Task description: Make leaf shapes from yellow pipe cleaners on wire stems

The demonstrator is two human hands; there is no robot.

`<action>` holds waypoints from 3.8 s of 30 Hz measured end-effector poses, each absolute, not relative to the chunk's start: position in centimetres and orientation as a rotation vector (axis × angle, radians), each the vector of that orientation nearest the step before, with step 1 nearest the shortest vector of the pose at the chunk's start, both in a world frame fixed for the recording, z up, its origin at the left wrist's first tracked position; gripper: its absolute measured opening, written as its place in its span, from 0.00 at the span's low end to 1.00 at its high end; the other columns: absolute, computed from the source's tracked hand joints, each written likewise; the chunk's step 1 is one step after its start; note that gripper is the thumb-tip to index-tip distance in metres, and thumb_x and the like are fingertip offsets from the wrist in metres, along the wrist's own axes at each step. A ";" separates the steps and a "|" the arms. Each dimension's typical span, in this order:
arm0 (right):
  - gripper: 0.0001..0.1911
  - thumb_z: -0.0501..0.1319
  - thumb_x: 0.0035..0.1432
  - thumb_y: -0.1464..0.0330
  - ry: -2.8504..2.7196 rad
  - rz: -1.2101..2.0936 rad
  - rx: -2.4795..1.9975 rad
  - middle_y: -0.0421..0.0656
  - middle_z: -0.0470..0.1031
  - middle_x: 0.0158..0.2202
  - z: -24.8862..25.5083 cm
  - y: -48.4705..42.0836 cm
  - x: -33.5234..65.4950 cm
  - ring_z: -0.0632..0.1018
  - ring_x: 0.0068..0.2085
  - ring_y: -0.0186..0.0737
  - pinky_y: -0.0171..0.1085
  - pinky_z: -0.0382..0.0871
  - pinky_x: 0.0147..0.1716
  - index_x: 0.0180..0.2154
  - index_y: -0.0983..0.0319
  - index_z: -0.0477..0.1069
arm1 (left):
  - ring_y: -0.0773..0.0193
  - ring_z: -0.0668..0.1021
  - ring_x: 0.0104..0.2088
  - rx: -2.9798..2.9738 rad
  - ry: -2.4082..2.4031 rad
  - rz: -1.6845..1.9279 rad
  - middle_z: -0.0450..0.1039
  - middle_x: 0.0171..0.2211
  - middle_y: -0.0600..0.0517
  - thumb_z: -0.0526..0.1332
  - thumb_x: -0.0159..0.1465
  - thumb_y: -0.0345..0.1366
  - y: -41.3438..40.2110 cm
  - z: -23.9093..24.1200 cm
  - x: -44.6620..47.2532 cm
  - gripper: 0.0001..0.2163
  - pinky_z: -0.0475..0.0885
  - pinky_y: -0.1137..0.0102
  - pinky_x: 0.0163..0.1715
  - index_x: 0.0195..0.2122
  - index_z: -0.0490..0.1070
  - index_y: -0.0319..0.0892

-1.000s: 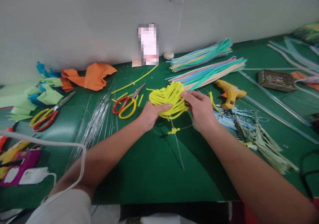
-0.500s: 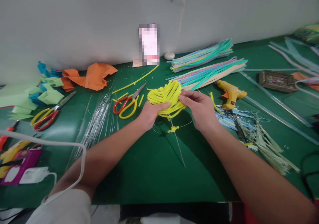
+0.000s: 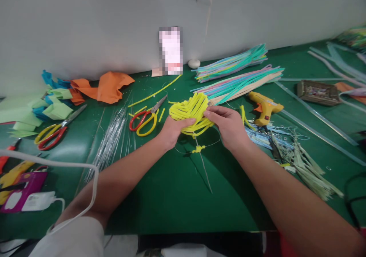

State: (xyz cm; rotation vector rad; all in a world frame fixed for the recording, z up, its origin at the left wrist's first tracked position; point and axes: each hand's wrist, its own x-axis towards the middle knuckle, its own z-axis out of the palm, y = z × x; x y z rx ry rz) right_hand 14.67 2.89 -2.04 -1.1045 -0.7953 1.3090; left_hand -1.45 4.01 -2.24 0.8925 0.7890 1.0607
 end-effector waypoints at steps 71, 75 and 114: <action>0.03 0.68 0.45 0.68 -0.950 1.132 -1.190 0.36 0.72 0.23 -2.5 2.9 14.8 0.70 0.27 0.32 0.34 0.65 0.29 0.25 0.59 0.76 | 0.47 0.78 0.51 0.954 0.784 1.039 0.78 0.49 0.44 0.75 0.46 0.37 4.3 -2.4 -1.6 0.31 0.71 0.52 0.54 0.53 0.74 0.43; 0.05 0.69 0.46 0.66 -0.987 1.100 -1.194 0.37 0.74 0.25 -2.7 2.9 14.8 0.72 0.29 0.34 0.35 0.67 0.30 0.26 0.59 0.76 | 0.47 0.78 0.52 0.977 0.781 1.027 0.78 0.50 0.45 0.75 0.45 0.37 4.2 -2.4 -1.6 0.31 0.72 0.53 0.54 0.53 0.74 0.44; 0.08 0.73 0.40 0.68 -0.739 1.294 -1.103 0.37 0.76 0.27 -1.9 2.8 14.2 0.75 0.31 0.34 0.35 0.70 0.36 0.25 0.58 0.76 | 0.48 0.76 0.55 0.955 0.798 1.006 0.75 0.53 0.45 0.74 0.47 0.37 3.8 -2.0 -1.3 0.27 0.71 0.53 0.56 0.50 0.76 0.43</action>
